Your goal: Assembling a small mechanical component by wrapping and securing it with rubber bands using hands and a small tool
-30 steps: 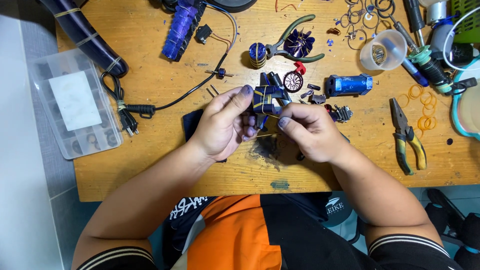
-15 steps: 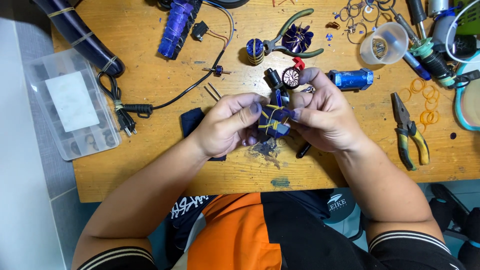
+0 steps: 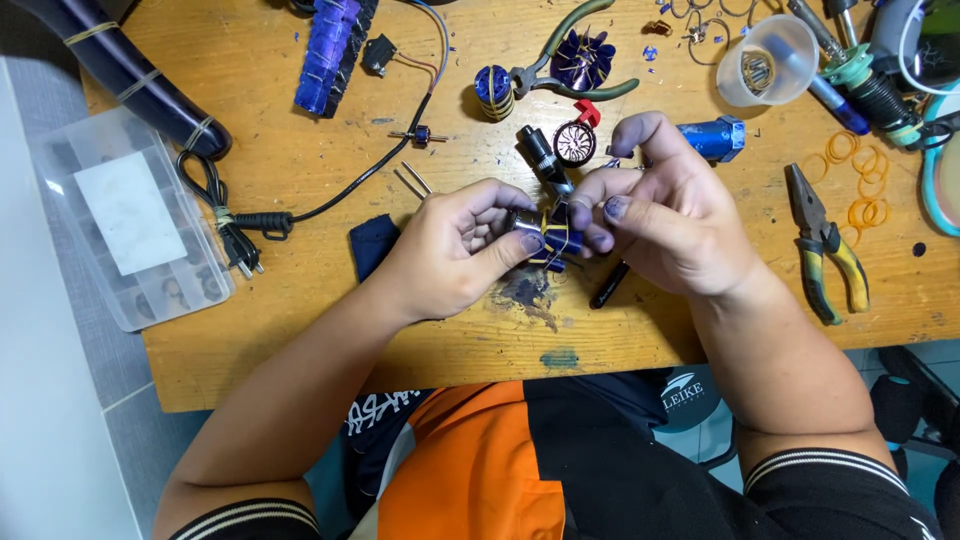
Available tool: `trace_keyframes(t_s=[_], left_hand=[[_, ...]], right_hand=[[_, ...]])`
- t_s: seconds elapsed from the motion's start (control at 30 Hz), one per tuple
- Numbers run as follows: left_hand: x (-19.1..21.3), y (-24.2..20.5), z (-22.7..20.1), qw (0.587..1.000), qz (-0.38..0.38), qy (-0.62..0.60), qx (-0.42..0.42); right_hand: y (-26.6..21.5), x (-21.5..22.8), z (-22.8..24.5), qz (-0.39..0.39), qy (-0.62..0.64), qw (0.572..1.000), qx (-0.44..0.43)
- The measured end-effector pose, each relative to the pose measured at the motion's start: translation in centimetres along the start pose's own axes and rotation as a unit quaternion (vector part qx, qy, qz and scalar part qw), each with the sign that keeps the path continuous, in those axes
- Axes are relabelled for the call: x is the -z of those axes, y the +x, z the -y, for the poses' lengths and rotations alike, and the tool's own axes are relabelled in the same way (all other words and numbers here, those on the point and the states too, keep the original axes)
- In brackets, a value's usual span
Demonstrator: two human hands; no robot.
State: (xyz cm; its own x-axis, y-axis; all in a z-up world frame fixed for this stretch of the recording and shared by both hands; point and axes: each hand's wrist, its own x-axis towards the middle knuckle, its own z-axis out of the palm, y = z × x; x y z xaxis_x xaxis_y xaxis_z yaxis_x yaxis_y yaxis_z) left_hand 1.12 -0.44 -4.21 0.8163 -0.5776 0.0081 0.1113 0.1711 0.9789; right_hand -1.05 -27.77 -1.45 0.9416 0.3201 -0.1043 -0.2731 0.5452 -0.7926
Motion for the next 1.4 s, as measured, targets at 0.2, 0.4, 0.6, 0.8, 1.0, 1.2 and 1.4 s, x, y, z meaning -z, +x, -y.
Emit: trace_keyframes(t_s=[0.2,0.4,0.6,0.8,1.0,1.2,1.4], left_hand=[[-0.5,-0.2,-1.1,0.990,-0.055,0.118,-0.052],[-1.2,-0.1,-1.8,0.967,-0.110,0.207,-0.104],[-1.6,-0.2,-1.7,0.951,-0.147,0.240,-0.129],[-1.7,-0.1,-1.5,0.944,-0.192,0.223,-0.149],[-2.0,0.1,-1.5,0.955,-0.212,0.148,-0.145],[-2.3,0.7,-0.2,0.969,-0.234,-0.006,-0.076],[-2.3,1.0,1.1,0.929,-0.271,-0.244,0.058]], right_hand=[[-0.2,-2.2,0.5,-0.012,-0.083,0.995,0.053],[-0.5,-2.9,1.0,-0.003,-0.181,0.979,0.096],[-0.9,-3.7,0.7,0.008,-0.267,0.953,0.144],[-1.2,-5.1,-0.3,0.002,-0.300,0.934,0.195],[-1.3,-6.0,-2.0,0.000,-0.314,0.918,0.241],[-1.5,-6.9,-4.7,-0.015,-0.323,0.911,0.257],[-1.1,-6.8,-4.8,0.023,-0.455,0.849,0.265]])
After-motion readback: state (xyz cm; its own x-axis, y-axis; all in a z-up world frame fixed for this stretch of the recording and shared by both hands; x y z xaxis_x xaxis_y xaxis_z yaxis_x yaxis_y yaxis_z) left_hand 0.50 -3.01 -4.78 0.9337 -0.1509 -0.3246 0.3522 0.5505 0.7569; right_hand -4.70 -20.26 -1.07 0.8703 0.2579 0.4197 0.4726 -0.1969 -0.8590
